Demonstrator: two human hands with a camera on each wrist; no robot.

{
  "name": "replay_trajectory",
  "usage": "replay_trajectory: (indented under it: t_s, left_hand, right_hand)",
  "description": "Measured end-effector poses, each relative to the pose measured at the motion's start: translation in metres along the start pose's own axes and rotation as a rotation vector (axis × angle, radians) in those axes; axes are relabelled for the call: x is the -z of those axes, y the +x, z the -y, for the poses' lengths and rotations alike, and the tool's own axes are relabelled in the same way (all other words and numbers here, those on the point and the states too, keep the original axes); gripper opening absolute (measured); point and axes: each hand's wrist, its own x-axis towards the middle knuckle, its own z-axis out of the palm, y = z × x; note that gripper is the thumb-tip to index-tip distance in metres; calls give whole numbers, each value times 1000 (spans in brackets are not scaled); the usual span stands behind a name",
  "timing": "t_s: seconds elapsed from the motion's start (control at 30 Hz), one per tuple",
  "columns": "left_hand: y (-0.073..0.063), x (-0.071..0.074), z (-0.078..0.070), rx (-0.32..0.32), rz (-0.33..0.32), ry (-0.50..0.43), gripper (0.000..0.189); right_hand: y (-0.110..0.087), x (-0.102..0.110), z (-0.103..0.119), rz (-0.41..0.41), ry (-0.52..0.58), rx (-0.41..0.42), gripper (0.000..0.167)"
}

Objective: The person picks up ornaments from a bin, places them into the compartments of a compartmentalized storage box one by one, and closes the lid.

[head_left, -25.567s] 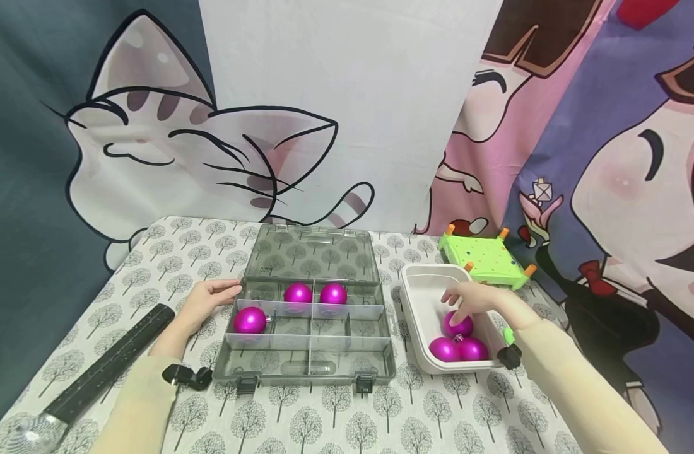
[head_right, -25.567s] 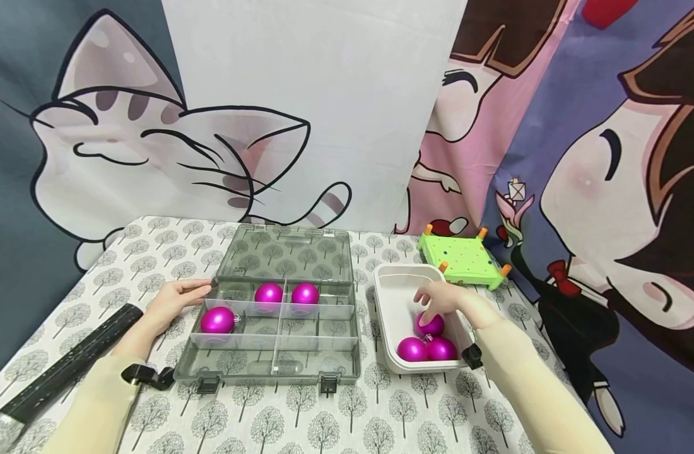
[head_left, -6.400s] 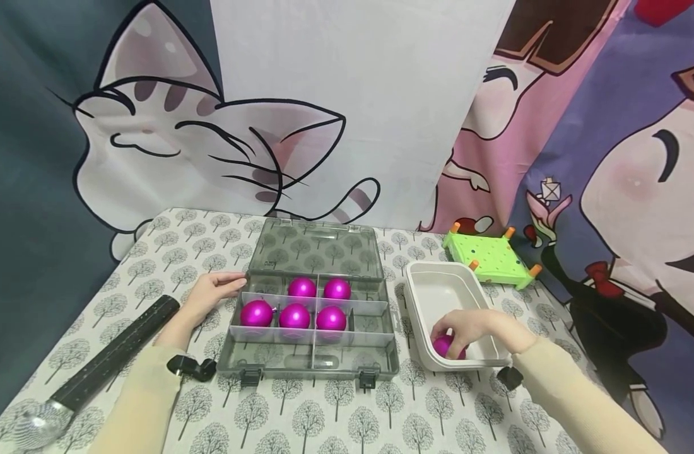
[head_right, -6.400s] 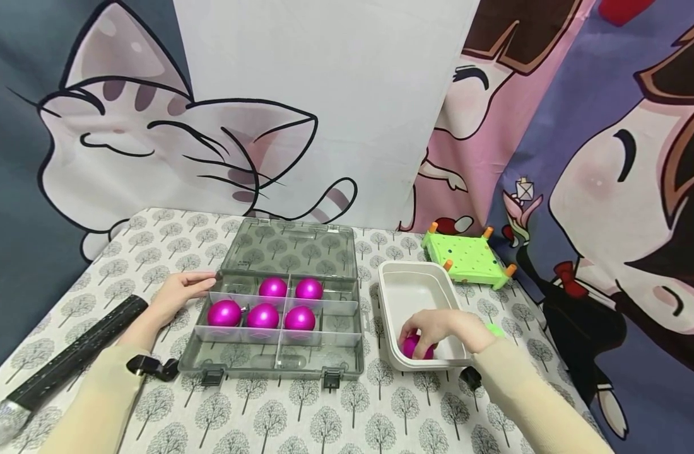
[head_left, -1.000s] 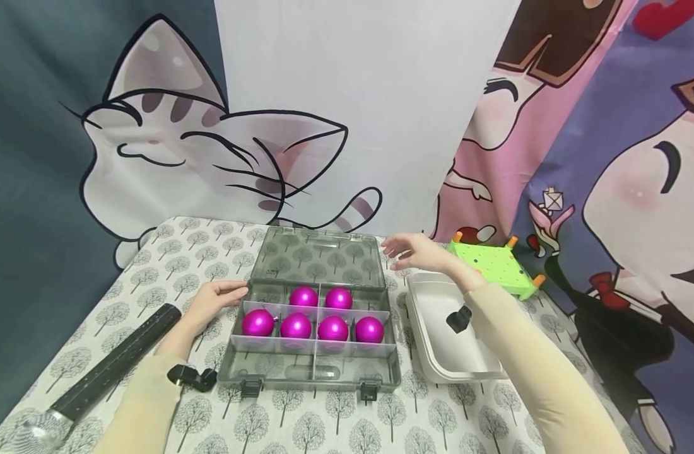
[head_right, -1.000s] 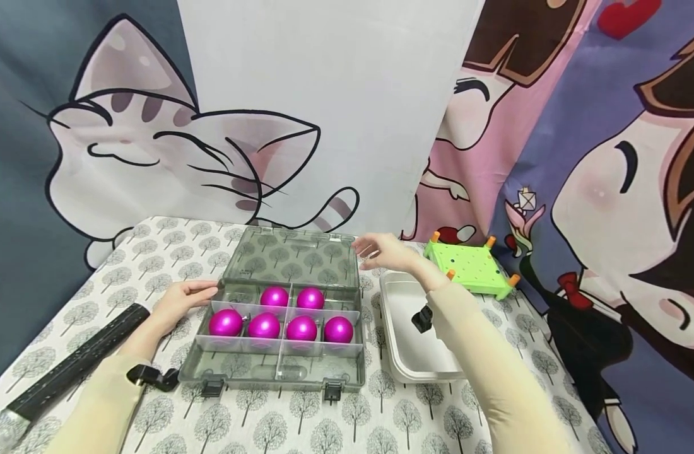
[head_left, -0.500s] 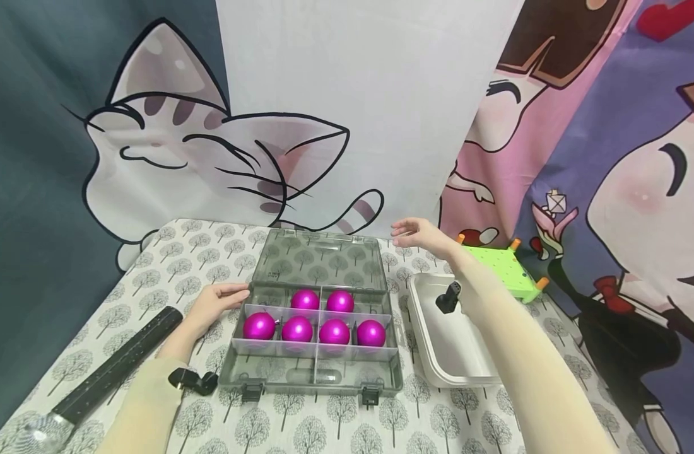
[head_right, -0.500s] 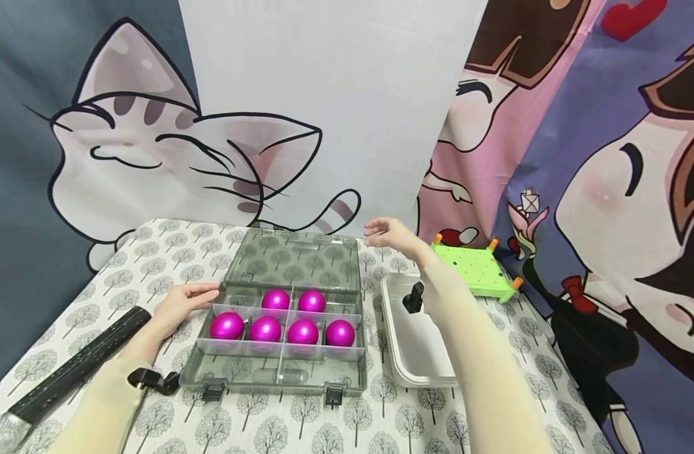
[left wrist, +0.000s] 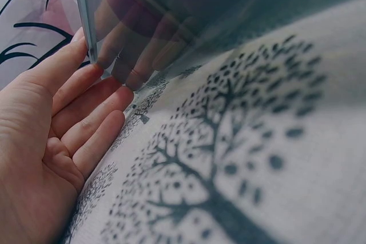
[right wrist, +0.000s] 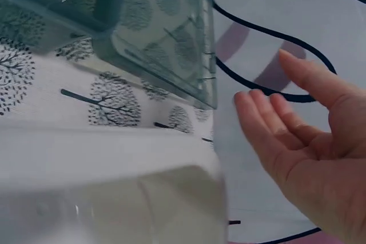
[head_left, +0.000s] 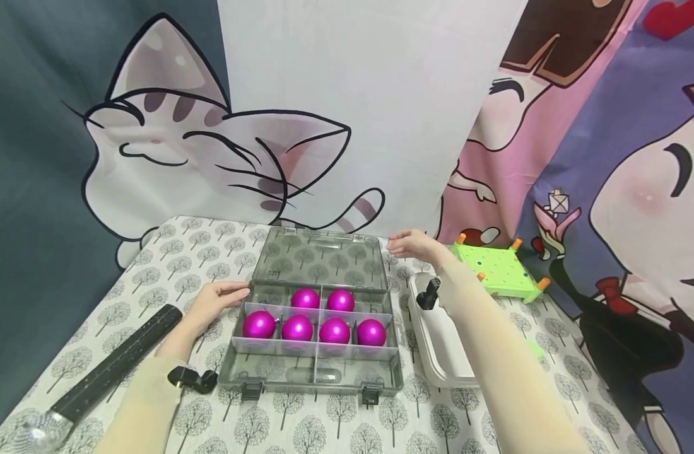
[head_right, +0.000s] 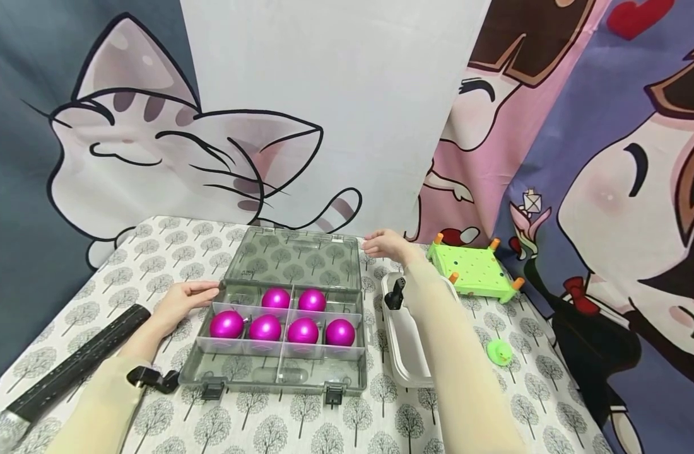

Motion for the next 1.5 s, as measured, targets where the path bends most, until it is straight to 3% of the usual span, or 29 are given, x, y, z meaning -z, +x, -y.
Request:
replay_trajectory:
  t_s: [0.17, 0.27, 0.33, 0.43, 0.57, 0.83, 0.9, 1.0, 1.13, 1.2, 1.27, 1.4, 1.5]
  left_hand:
    - [-1, 1, 2, -2, -5, -4, 49]
    - [0, 1, 2, -5, -7, -8, 49]
    - [1, 1, 2, -10, -3, -17, 49]
    - [1, 0, 1, -9, 4, -24, 49]
    - [2, 0, 2, -3, 4, -28, 49]
    - [2, 0, 3, -12, 2, -30, 49]
    - [2, 0, 2, -13, 1, -29, 49]
    - [2, -1, 2, -15, -3, -30, 48]
    - [2, -1, 2, -25, -5, -31, 48]
    - [3, -1, 3, -27, -6, -29, 47]
    - [3, -1, 2, -28, -4, -25, 48]
    - [2, 0, 1, -16, -3, -19, 48]
    - [2, 0, 0, -5, 0, -10, 49]
  right_hand:
    - [27, 1, -28, 76, -30, -30, 64]
    - [66, 16, -61, 153, -10, -13, 67]
    - [88, 23, -79, 157, 0, -36, 67]
    - [100, 22, -88, 116, -13, -50, 66]
    - [98, 13, -86, 53, -64, -87, 66]
    - [175, 47, -156, -3, -9, -107, 93]
    - [178, 46, -160, -33, -31, -107, 89]
    - [163, 35, -150, -46, -101, -105, 77]
    - [135, 21, -126, 13, -154, -130, 80]
    - [128, 17, -119, 43, -172, -132, 85]
    - [125, 15, -114, 55, -162, -151, 80]
    - [137, 18, -124, 38, -226, -131, 70]
    - [162, 31, -149, 22, -200, -112, 73]
